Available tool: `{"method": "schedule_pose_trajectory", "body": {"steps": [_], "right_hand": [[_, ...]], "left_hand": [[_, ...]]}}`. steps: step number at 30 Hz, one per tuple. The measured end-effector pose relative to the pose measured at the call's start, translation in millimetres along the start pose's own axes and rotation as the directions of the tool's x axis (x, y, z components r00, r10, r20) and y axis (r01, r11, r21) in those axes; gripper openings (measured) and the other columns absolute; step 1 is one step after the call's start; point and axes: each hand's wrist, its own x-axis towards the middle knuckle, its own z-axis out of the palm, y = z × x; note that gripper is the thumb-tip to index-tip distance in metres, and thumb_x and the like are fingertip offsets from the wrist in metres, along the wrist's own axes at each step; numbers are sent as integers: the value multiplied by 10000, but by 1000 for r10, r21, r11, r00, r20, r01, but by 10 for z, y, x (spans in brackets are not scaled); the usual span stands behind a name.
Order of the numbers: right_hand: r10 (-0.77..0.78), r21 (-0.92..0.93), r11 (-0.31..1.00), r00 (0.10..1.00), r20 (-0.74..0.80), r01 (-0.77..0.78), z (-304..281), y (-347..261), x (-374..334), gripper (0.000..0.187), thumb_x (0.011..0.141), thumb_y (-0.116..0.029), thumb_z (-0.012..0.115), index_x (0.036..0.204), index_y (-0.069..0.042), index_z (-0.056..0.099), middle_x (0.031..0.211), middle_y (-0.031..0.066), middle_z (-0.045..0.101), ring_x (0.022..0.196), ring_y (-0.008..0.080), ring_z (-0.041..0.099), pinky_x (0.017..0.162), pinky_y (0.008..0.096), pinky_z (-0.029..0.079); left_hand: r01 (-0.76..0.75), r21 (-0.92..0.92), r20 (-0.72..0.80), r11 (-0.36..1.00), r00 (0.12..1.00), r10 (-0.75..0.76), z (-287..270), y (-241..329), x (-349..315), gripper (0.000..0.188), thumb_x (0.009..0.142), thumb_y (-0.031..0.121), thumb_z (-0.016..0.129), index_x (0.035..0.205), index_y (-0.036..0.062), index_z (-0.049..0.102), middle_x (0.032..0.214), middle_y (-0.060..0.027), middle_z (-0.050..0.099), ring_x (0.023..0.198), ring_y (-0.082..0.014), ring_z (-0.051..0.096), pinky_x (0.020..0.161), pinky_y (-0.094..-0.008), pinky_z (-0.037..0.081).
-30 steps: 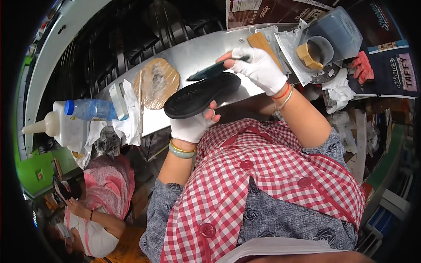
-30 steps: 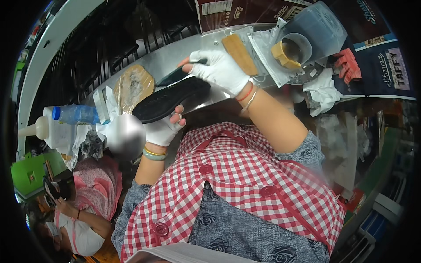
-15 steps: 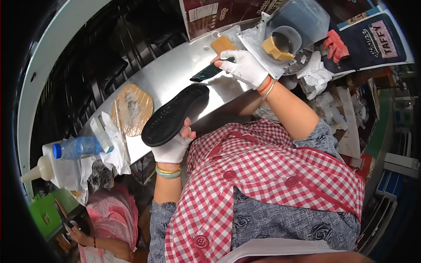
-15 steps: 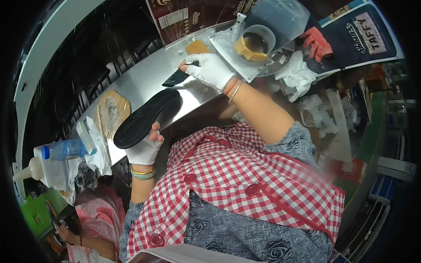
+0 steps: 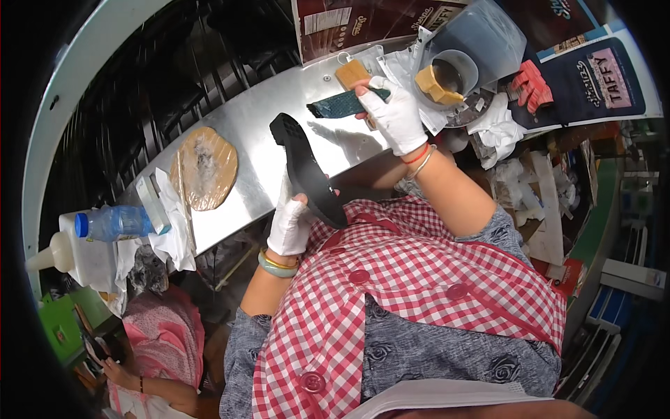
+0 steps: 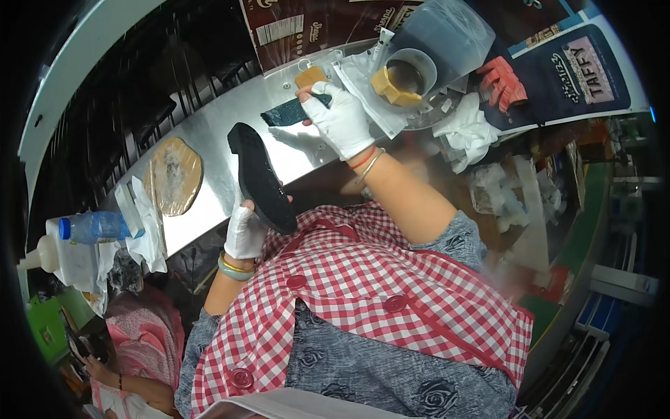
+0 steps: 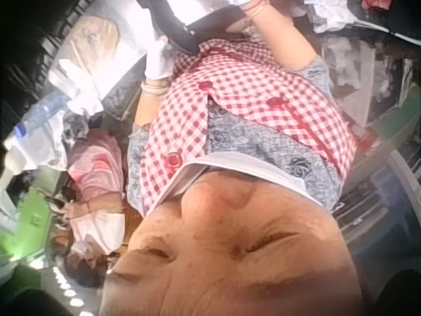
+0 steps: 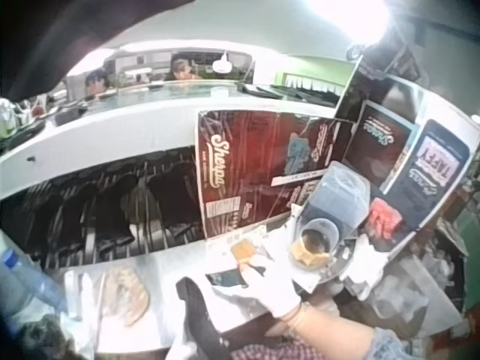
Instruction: The person scrubs the sole of a black shoe with a green brush, repeatedly dipping the brush into a container of liquid. The person holds the shoe in their left hand and scrubs the textured bottom surface with their right hand. The shoe is handled one at a time and placed on a nearby counter after cleaning.
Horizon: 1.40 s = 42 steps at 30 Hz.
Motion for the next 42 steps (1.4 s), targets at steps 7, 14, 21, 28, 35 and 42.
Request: {"method": "schedule_pose_trajectory", "body": {"steps": [7, 14, 21, 28, 35, 42], "right_hand": [[24, -73, 997, 998, 49, -21, 238, 162, -52, 166, 891, -128, 568, 942, 16, 632, 860, 58, 619, 673, 90, 586, 555, 216, 515], [1, -4, 1000, 1000, -10, -1, 247, 118, -124, 148, 887, -109, 551, 883, 25, 614, 792, 44, 603, 629, 97, 582, 534, 216, 486], [-142, -310, 938, 987, 74, 158, 150, 11, -402, 109, 854, -85, 552, 856, 2, 618, 706, 20, 582, 573, 67, 537, 542, 210, 449], [-147, -328, 928, 983, 110, 176, 112, -26, -587, 84, 791, -57, 557, 832, -20, 621, 687, 91, 594, 602, 161, 585, 590, 252, 466], [-249, -290, 928, 968, -19, 233, -125, 36, -784, 74, 818, -49, 560, 813, 5, 611, 677, 94, 590, 554, 155, 564, 550, 267, 457], [-271, 29, 955, 907, -322, 296, -148, 27, -595, 186, 929, -133, 526, 1030, -1, 609, 822, 8, 599, 652, 51, 544, 574, 197, 437]], "left_hand": [[22, 22, -19, 1000, 1000, -22, 21, -35, -9, 859, 767, 287, 690, 1433, 121, 171, 1218, -143, 490, 1030, -305, 567, 883, -425, 482], [20, 41, -21, 999, 1000, -19, 21, -40, 34, 869, 759, 292, 705, 1432, 111, 185, 1225, -140, 487, 1032, -275, 569, 868, -395, 494], [1, 44, -30, 999, 1000, 1, 66, -25, 63, 866, 758, 302, 701, 1431, 113, 190, 1219, -123, 481, 1032, -277, 570, 859, -405, 502], [-6, 36, -60, 999, 998, 9, 80, -26, 45, 825, 781, 285, 665, 1430, 119, 185, 1219, -116, 483, 1046, -280, 564, 852, -408, 498], [-2, 154, -46, 988, 999, 9, -49, -126, 26, 649, 838, 342, 578, 1367, 123, 271, 1155, -121, 556, 1019, -247, 590, 807, -409, 511], [-287, 122, 102, 950, 956, 275, 614, 516, -152, 681, 833, 326, 578, 1369, 42, 268, 1216, -136, 513, 1044, -245, 568, 864, -379, 491]]}}
